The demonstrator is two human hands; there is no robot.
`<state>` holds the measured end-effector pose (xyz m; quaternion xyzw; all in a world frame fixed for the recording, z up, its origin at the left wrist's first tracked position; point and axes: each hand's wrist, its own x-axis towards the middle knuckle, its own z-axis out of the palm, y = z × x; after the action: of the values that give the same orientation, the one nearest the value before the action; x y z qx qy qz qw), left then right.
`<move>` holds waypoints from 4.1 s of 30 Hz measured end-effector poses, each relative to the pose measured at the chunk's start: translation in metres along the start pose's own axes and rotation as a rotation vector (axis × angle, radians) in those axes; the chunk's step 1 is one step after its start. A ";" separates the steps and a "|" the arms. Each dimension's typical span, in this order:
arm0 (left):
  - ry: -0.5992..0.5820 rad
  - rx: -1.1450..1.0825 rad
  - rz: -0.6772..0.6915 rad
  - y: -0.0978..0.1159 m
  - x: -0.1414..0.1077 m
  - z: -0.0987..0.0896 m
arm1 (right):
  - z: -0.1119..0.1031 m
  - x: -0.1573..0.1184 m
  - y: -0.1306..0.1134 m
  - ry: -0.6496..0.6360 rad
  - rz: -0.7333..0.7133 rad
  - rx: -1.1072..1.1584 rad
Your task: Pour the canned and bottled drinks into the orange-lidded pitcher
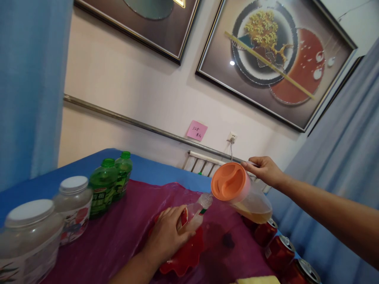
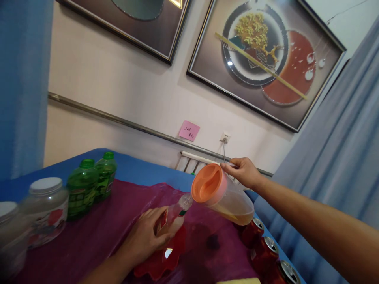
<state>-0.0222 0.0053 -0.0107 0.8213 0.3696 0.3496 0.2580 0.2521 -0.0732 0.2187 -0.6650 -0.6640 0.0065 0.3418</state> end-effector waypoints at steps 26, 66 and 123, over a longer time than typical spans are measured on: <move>0.001 0.001 0.011 -0.002 0.000 0.001 | -0.005 -0.001 0.001 0.003 -0.001 -0.004; 0.038 -0.053 0.023 -0.008 0.000 0.005 | -0.001 0.001 -0.002 0.001 -0.027 -0.030; 0.016 -0.045 0.004 0.000 -0.001 0.000 | 0.001 -0.001 -0.005 0.013 0.001 -0.047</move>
<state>-0.0227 0.0040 -0.0109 0.8133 0.3618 0.3651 0.2728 0.2474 -0.0745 0.2199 -0.6732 -0.6614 -0.0134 0.3304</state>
